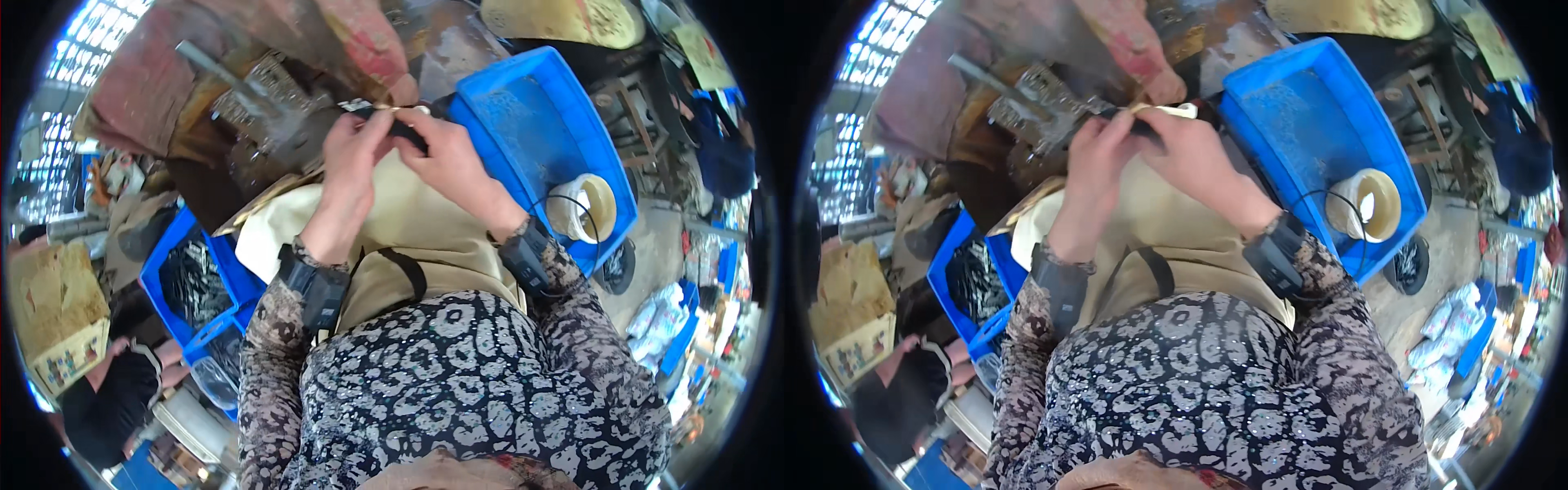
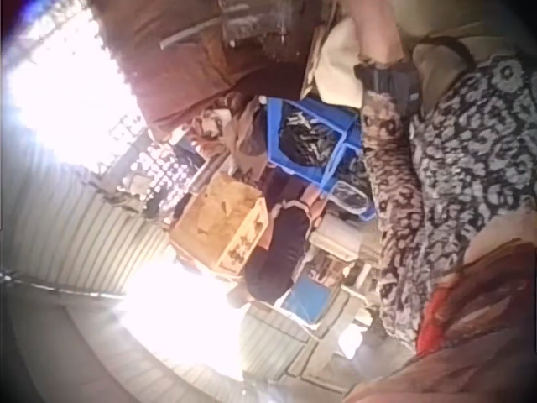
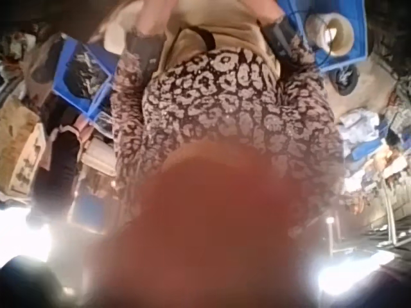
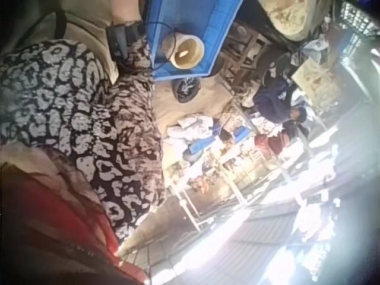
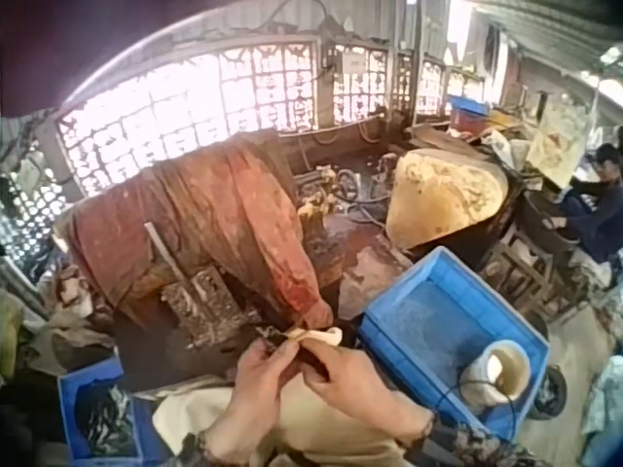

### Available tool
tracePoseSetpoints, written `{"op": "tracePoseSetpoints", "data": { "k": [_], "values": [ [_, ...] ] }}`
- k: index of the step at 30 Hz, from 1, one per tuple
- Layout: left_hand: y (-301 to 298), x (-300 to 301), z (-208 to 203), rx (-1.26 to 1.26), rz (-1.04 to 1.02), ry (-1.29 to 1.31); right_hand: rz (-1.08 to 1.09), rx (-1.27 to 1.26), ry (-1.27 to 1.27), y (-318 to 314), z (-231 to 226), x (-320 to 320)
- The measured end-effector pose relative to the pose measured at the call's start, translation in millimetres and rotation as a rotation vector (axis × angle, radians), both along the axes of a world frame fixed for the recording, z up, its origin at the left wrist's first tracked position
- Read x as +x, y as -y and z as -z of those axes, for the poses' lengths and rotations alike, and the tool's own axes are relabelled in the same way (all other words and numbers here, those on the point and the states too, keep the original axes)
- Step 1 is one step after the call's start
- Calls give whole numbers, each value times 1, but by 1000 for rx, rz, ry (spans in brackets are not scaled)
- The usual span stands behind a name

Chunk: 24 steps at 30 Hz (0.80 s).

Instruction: Assembling small metal components using a workbench fixture and organizing them into blue plastic bins.

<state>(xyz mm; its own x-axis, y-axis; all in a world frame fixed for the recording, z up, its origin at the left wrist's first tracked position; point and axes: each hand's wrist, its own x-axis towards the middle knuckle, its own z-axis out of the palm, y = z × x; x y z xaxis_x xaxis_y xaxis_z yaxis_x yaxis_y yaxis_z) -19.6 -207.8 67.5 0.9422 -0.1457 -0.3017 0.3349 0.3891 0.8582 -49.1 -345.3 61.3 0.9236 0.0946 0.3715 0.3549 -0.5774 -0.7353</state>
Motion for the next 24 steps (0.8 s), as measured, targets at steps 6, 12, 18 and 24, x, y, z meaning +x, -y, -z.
{"op": "tracePoseSetpoints", "data": {
  "k": [6,12,18,24],
  "values": [
    [-16,-8,5,-143,-41,-44,-56,-175,-5,-19,1,4],
    [-48,-18,9,-270,-113,-69,-127,-220,-12,-55,-7,2],
    [-91,-7,8,-183,-221,-40,-476,-37,-258,-78,-16,38],
    [-124,28,13,-322,-253,-13,-658,130,-733,-99,-37,97]
  ]
}}
